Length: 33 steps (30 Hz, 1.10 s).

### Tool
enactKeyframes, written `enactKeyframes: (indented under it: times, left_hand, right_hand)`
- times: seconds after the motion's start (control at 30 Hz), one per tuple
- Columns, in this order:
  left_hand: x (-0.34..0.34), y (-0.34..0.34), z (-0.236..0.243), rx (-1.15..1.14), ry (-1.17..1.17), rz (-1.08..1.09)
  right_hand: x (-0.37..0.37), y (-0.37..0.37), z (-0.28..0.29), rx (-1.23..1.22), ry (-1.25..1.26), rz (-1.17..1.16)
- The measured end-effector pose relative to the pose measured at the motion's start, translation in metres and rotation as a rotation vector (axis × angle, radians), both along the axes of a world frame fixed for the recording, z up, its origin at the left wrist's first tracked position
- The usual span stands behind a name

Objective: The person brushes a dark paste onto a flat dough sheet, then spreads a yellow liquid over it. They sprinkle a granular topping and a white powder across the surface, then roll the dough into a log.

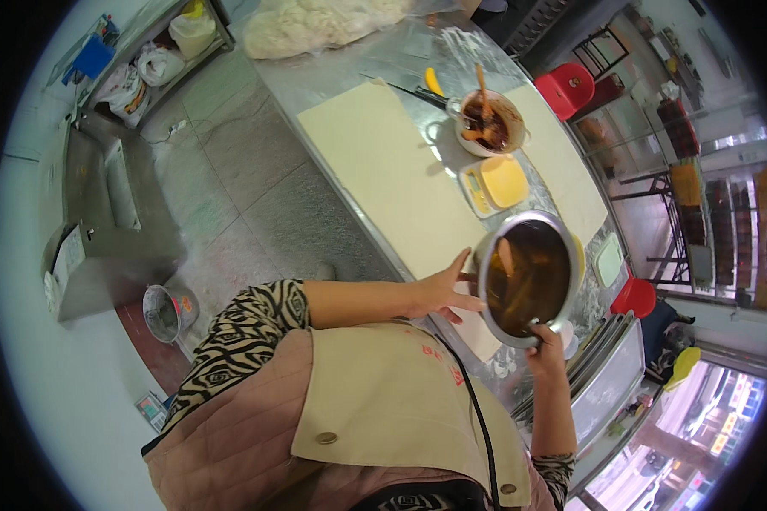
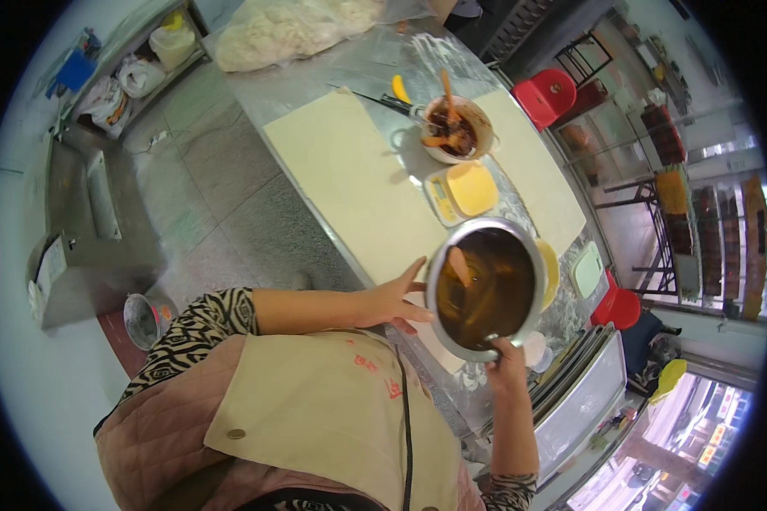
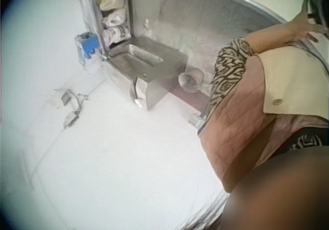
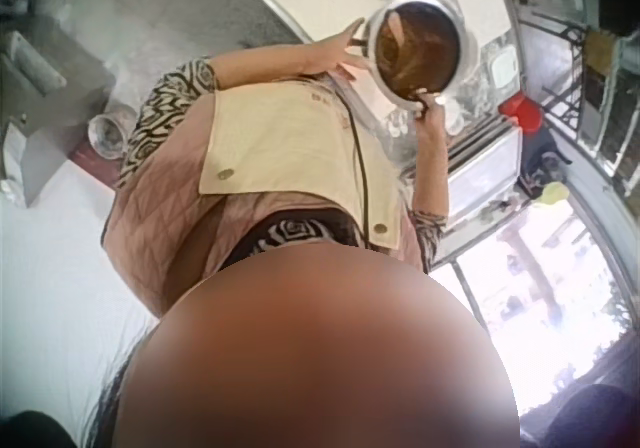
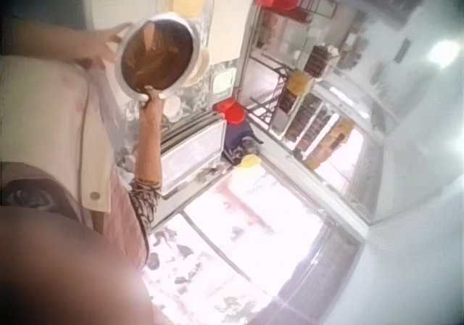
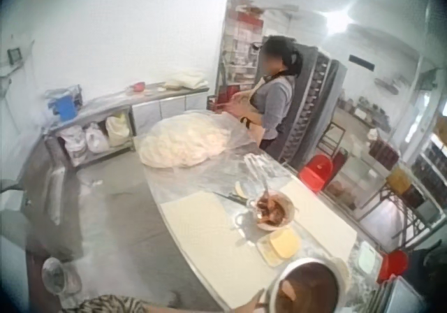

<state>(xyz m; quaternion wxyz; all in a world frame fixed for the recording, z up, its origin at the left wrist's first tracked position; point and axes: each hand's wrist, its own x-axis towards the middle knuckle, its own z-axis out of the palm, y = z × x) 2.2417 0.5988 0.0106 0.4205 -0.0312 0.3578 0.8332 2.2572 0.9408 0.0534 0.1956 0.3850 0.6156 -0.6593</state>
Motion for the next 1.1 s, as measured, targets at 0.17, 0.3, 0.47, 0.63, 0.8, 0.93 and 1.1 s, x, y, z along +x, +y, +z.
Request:
enactKeyframes:
  times: [0.17,0.3,0.47,0.63,0.8,0.93,1.1]
  left_hand:
    - [0.029,-0.13,-0.01,-0.075,-0.136,0.197]
    - [0.038,-0.216,-0.016,-0.143,-0.25,0.381]
    - [0.034,-0.262,-0.029,-0.398,-0.338,0.618]
    - [0.034,-0.292,-0.055,-0.402,-0.388,0.893]
    - [0.037,-0.31,-0.064,-0.359,-0.438,0.876]
    - [0.019,-0.303,-0.059,-0.367,-0.414,1.087]
    - [-0.002,-0.306,-0.059,-0.29,-0.46,0.988]
  right_hand:
    - [-0.016,-0.153,-0.046,-0.073,-0.006,0.214]
    - [-0.037,-0.267,-0.064,-0.151,0.008,0.343]
    - [-0.076,-0.352,-0.071,-0.122,0.002,0.532]
    - [-0.119,-0.409,-0.066,0.13,0.078,0.91]
    - [-0.155,-0.477,-0.034,0.795,1.282,1.088]
    - [-0.146,-0.564,-0.055,0.773,1.4,1.711]
    - [-0.153,-0.608,-0.084,0.923,1.172,1.841]
